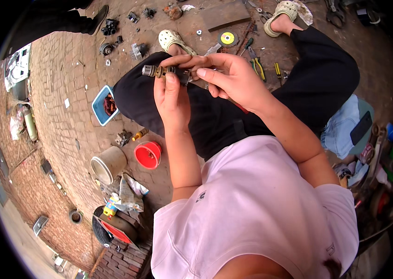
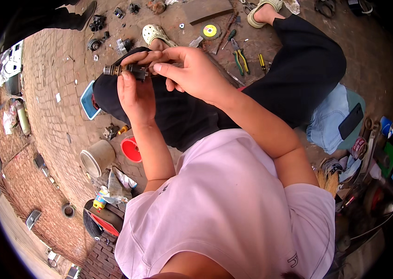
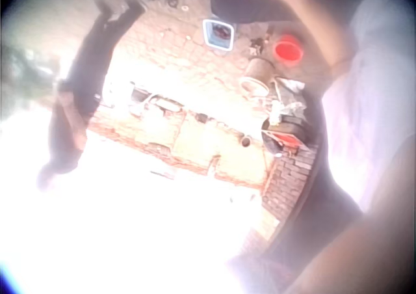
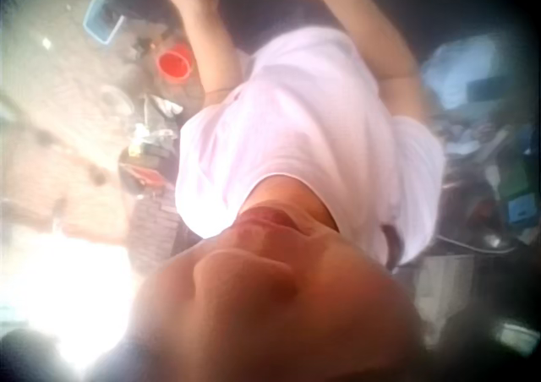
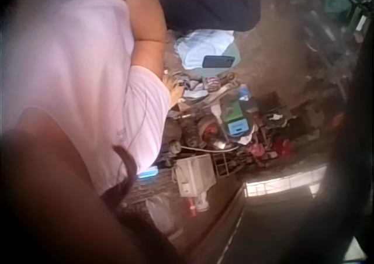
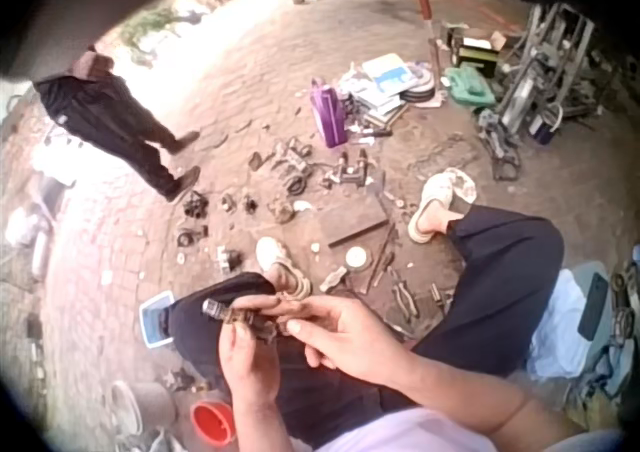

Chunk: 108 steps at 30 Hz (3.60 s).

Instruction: The person sits on the ground and winds copper wire around a cylindrical electrical component. They then use a tool to adjust the component and briefly interact with another person who hands them a small part. The person continues to manipulate the component and wire.

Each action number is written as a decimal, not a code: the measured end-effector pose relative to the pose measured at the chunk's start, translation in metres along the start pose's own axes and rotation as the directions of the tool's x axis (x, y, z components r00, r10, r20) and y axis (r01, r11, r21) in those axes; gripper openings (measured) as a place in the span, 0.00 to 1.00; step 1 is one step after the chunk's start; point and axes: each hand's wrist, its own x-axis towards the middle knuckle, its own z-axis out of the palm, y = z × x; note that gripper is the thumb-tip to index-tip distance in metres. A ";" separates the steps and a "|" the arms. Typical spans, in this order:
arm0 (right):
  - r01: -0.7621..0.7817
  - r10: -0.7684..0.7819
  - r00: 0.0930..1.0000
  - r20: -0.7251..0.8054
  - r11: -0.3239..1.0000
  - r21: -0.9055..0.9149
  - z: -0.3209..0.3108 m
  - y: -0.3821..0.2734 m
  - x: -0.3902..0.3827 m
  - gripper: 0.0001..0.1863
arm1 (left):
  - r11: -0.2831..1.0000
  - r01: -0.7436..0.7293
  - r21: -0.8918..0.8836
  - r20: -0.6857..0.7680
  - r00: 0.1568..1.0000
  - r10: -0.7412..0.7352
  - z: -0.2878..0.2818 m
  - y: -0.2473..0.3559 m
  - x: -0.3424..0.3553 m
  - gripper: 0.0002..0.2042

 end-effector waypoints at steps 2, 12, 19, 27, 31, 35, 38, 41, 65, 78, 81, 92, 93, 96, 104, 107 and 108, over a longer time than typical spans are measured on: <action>-0.024 0.023 1.000 0.015 0.996 0.085 -0.003 0.007 0.002 0.08 | 1.000 0.008 0.008 -0.002 1.000 -0.008 -0.001 0.000 0.000 0.20; 0.161 -0.161 0.987 0.012 0.987 -0.021 0.008 0.016 -0.004 0.09 | 0.781 0.199 -0.592 -0.052 0.958 -0.283 0.003 -0.005 -0.003 0.23; 0.367 -0.369 0.929 0.026 0.910 -0.193 0.004 0.029 0.003 0.09 | 0.494 0.219 -0.842 0.029 0.931 -0.363 0.009 -0.003 0.010 0.21; 0.228 -0.408 0.901 -0.146 0.732 -0.642 -0.018 0.017 0.007 0.07 | 0.467 0.192 -0.863 -0.140 0.798 -0.586 -0.006 0.006 0.017 0.24; 0.158 -0.405 0.899 -0.165 0.652 -0.741 -0.038 0.004 0.000 0.07 | 0.463 0.171 -0.869 -0.126 0.830 -0.544 -0.014 0.012 0.018 0.25; 0.137 -0.279 0.948 -0.153 0.793 -0.594 -0.054 -0.017 -0.008 0.07 | 0.349 0.158 -0.924 -0.083 0.807 -0.585 -0.021 0.019 0.018 0.23; 0.208 -0.239 0.967 -0.090 0.942 -0.263 -0.062 -0.027 -0.019 0.07 | 0.374 0.126 -0.919 -0.125 0.806 -0.579 -0.025 0.018 0.019 0.21; 0.272 -0.266 0.957 -0.116 0.962 0.040 -0.068 -0.027 -0.022 0.08 | 0.404 0.106 -0.909 -0.164 0.799 -0.579 -0.032 0.017 0.021 0.20; 0.558 -0.797 0.602 0.057 0.368 -0.744 0.034 0.007 0.023 0.09 | 0.774 0.133 -0.619 -0.102 0.964 -0.247 0.005 0.037 0.013 0.29; 0.483 -0.623 0.781 0.028 0.576 -0.659 0.033 0.011 0.021 0.05 | 0.761 0.103 -0.641 -0.150 0.955 -0.255 -0.001 0.031 0.013 0.28; 0.450 -0.466 0.878 0.108 0.727 -0.519 0.024 -0.001 0.017 0.06 | 0.833 0.102 -0.544 -0.192 0.951 -0.242 -0.006 0.030 0.010 0.27; 0.387 -0.399 0.915 0.067 0.911 0.144 -0.052 -0.048 -0.026 0.09 | 0.699 -0.069 -0.712 -0.428 0.832 -0.353 -0.080 0.026 0.009 0.25; 0.410 -0.419 0.908 0.001 0.889 0.203 -0.077 -0.051 -0.029 0.09 | 0.690 -0.111 -0.716 -0.462 0.815 -0.349 -0.087 0.030 0.006 0.24; 0.470 -0.423 0.880 -0.218 0.841 0.267 -0.135 -0.067 -0.053 0.06 | 0.717 -0.125 -0.686 -0.462 0.836 -0.296 -0.101 0.040 0.007 0.24; 0.632 -0.520 0.686 -0.510 0.773 0.061 -0.314 -0.130 -0.110 0.05 | 0.784 -0.223 -0.579 -0.547 0.820 -0.171 -0.126 0.077 0.013 0.24; 0.623 -0.449 0.734 -0.510 0.744 0.242 -0.374 -0.125 -0.092 0.06 | 0.845 -0.227 -0.485 -0.579 0.807 -0.116 -0.116 0.083 0.024 0.24; 0.624 -0.420 0.711 -0.563 0.747 0.230 -0.380 -0.122 -0.081 0.07 | 0.873 -0.230 -0.430 -0.598 0.797 -0.084 -0.105 0.086 0.026 0.24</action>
